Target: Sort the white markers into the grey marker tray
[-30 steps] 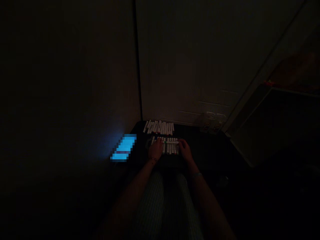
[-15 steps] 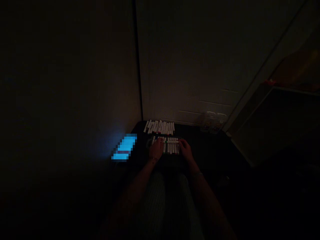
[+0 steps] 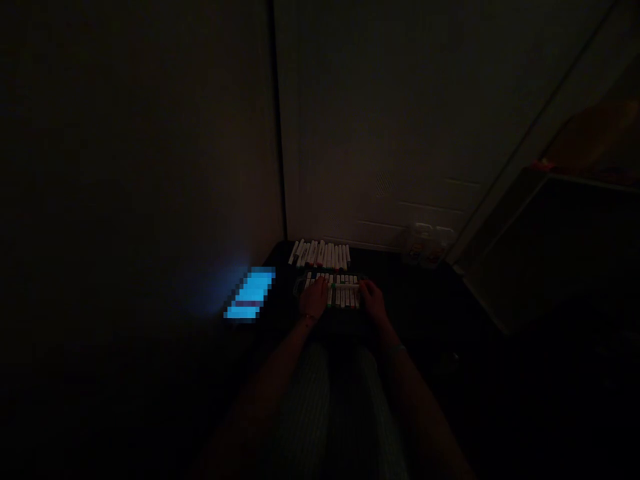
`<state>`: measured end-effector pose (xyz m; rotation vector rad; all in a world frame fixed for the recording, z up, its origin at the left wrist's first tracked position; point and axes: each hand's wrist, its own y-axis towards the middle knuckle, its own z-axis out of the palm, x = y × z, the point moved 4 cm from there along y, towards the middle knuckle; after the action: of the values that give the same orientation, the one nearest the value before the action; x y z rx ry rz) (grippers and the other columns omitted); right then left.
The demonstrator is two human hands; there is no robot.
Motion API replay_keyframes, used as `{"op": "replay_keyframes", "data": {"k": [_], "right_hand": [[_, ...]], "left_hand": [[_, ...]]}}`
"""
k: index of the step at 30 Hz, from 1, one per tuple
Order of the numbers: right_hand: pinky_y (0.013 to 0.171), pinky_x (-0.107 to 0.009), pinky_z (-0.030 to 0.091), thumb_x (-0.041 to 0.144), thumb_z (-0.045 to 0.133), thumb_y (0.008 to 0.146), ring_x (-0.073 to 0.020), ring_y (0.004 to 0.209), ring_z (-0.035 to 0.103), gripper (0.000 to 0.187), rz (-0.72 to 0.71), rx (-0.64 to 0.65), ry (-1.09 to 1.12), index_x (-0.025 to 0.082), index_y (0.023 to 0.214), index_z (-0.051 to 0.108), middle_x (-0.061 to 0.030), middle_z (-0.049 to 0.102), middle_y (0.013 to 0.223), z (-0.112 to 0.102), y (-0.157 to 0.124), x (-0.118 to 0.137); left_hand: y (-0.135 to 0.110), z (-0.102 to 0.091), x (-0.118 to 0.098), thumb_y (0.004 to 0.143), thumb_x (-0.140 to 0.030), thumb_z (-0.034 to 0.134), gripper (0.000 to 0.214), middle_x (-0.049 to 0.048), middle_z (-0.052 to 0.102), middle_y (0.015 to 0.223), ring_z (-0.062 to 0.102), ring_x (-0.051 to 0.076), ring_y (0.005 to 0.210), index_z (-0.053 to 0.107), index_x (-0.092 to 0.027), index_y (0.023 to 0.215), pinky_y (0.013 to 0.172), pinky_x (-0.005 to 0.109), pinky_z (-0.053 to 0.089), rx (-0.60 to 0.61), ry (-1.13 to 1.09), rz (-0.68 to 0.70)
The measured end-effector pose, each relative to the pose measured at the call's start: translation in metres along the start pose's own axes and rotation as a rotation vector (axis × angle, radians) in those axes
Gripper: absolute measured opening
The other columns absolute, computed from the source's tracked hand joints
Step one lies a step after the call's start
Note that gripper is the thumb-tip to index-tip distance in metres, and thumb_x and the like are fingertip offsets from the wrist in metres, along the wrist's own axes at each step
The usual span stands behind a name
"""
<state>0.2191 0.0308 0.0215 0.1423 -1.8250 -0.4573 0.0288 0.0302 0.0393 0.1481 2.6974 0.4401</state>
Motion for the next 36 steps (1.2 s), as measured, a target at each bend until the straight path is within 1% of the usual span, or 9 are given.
{"op": "replay_keyframes", "data": {"k": [4,8,11,16,23,29,36], "right_hand": [[0.065,-0.023,0.041,0.048,0.041,0.078,-0.0146,0.072,0.053,0.037,0.007,-0.005,-0.003,0.017,0.080,0.061,-0.0011,0.061,0.075,0.0002,-0.0003,0.0002],[0.070,-0.025,0.042,0.048,0.042,0.078,-0.0161,0.078,0.055,0.037,0.008,-0.004,0.028,0.017,0.087,0.062,-0.0026,0.063,0.083,0.0004,-0.0012,0.0034],[0.073,-0.026,0.042,0.046,0.042,0.078,-0.0171,0.082,0.056,0.036,0.004,0.008,0.040,0.017,0.088,0.061,-0.0035,0.063,0.087,0.0004,-0.0016,0.0055],[0.072,-0.025,0.043,0.044,0.043,0.078,-0.0166,0.082,0.056,0.033,-0.002,0.001,0.060,0.019,0.091,0.060,-0.0030,0.062,0.087,0.0009,-0.0008,0.0039],[0.077,-0.026,0.041,0.041,0.042,0.078,-0.0161,0.084,0.056,0.030,-0.034,-0.013,0.057,0.020,0.092,0.059,-0.0019,0.062,0.088,0.0009,0.0007,0.0016],[0.072,-0.026,0.043,0.040,0.043,0.078,-0.0163,0.082,0.056,0.030,0.001,-0.003,0.054,0.020,0.094,0.059,-0.0027,0.063,0.090,0.0023,0.0001,-0.0012],[0.072,-0.026,0.043,0.039,0.044,0.077,-0.0161,0.081,0.056,0.030,-0.013,-0.005,0.031,0.019,0.094,0.060,-0.0033,0.063,0.089,0.0027,0.0007,-0.0021]], "left_hand": [[-0.0005,-0.0024,-0.0018,0.090,-0.035,0.019,0.037,0.0064,0.062,0.094,0.057,0.015,0.085,0.049,-0.020,0.104,0.069,0.024,0.038,0.009,-0.008,-0.001],[-0.0017,-0.0047,-0.0037,0.090,-0.036,0.020,0.036,0.0063,0.062,0.095,0.057,0.015,0.086,0.050,-0.019,0.103,0.070,0.024,0.038,0.024,-0.002,-0.018],[-0.0021,-0.0054,-0.0043,0.090,-0.036,0.019,0.036,0.0056,0.062,0.093,0.057,0.015,0.085,0.049,-0.019,0.102,0.070,0.024,0.038,0.019,-0.005,-0.005],[-0.0011,-0.0029,-0.0021,0.090,-0.035,0.019,0.035,0.0052,0.062,0.095,0.057,0.015,0.085,0.048,-0.020,0.104,0.069,0.024,0.038,0.005,-0.006,0.007],[-0.0001,0.0005,0.0001,0.090,-0.035,0.018,0.034,0.0048,0.061,0.095,0.057,0.015,0.084,0.046,-0.020,0.105,0.068,0.024,0.038,0.011,-0.005,0.009],[0.0003,0.0015,0.0003,0.090,-0.035,0.018,0.035,0.0060,0.061,0.093,0.058,0.015,0.083,0.046,-0.020,0.106,0.067,0.024,0.038,0.009,0.019,0.002],[-0.0001,0.0003,-0.0009,0.091,-0.035,0.018,0.036,0.0058,0.062,0.092,0.058,0.014,0.082,0.047,-0.019,0.103,0.067,0.023,0.038,0.000,0.021,0.028]]}}
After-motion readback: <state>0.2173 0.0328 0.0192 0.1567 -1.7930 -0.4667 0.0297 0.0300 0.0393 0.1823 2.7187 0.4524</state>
